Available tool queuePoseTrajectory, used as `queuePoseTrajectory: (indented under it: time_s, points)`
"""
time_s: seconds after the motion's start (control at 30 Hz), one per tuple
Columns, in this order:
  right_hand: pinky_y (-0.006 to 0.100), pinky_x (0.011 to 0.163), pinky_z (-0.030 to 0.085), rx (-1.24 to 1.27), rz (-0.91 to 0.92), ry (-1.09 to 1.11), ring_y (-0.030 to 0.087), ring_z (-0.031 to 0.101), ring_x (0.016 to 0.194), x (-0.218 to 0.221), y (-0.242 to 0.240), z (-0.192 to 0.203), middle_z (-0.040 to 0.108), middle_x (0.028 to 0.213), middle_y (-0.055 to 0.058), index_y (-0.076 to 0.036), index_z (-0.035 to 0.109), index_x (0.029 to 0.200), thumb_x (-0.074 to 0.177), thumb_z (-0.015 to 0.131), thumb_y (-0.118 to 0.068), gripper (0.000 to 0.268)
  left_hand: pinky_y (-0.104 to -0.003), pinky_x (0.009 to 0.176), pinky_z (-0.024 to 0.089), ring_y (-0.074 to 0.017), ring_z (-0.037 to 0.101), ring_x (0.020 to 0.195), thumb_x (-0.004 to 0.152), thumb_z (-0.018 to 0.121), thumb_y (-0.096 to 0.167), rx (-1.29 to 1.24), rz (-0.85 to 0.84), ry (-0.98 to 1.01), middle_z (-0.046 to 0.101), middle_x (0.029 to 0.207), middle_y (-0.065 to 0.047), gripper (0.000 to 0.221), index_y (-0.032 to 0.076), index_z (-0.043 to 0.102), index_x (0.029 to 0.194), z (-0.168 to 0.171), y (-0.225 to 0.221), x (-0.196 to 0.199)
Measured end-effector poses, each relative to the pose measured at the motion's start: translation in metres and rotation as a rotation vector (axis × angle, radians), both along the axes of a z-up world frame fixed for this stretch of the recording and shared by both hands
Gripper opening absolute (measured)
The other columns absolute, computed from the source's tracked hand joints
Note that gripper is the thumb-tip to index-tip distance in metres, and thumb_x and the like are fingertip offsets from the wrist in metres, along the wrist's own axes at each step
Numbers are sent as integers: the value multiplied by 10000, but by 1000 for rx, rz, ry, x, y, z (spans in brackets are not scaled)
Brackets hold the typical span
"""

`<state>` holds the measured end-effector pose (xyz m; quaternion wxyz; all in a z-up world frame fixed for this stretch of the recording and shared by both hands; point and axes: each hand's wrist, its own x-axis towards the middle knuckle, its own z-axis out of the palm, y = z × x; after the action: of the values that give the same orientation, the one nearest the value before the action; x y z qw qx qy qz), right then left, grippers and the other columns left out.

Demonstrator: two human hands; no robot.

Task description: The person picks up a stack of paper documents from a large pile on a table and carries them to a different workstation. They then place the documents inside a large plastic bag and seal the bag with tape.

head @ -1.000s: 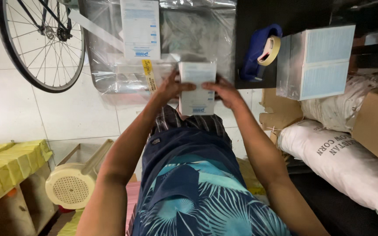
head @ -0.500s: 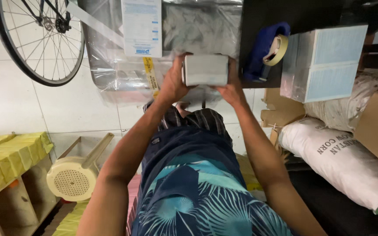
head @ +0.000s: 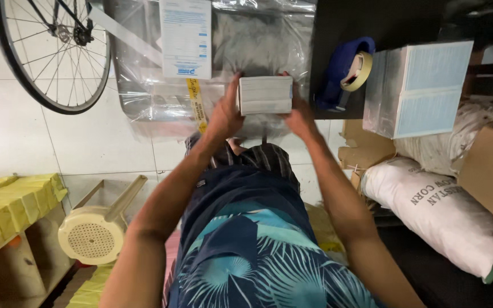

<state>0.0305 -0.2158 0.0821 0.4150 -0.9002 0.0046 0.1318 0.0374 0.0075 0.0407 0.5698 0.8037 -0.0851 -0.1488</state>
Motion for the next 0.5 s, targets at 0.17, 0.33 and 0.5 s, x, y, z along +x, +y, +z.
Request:
queuePoseTrajectory:
  time_s: [0.17, 0.33, 0.5]
  points:
    - [511, 1119, 441, 381, 37, 91, 346, 509, 1368, 16, -51, -57, 592, 1426, 176, -95, 488, 1508, 819, 921, -157, 817, -502, 1069, 500, -386, 652, 1223, 672, 911, 201, -49, -24, 45, 707, 1284, -135, 856, 156, 538, 1441, 22, 22, 40]
    - [275, 555, 542, 946, -528, 462, 141, 718, 776, 48, -26, -40, 756, 969, 20, -82, 692, 1252, 848, 769, -124, 413, -514, 1208, 402, -394, 335, 1513, 842, 827, 186, -170, 25, 536, 189, 1701, -157, 1134, 66, 2, 1609, 138, 27, 85]
    - [280, 564, 553, 754, -553, 467, 158, 716, 720, 107, 20, -32, 738, 871, 25, -129, 699, 980, 821, 738, -192, 175, -423, 1130, 462, -295, 543, 1389, 909, 741, 335, 39, 591, 229, 486, 1563, -130, 781, 86, 336, 1528, -9, 124, 123]
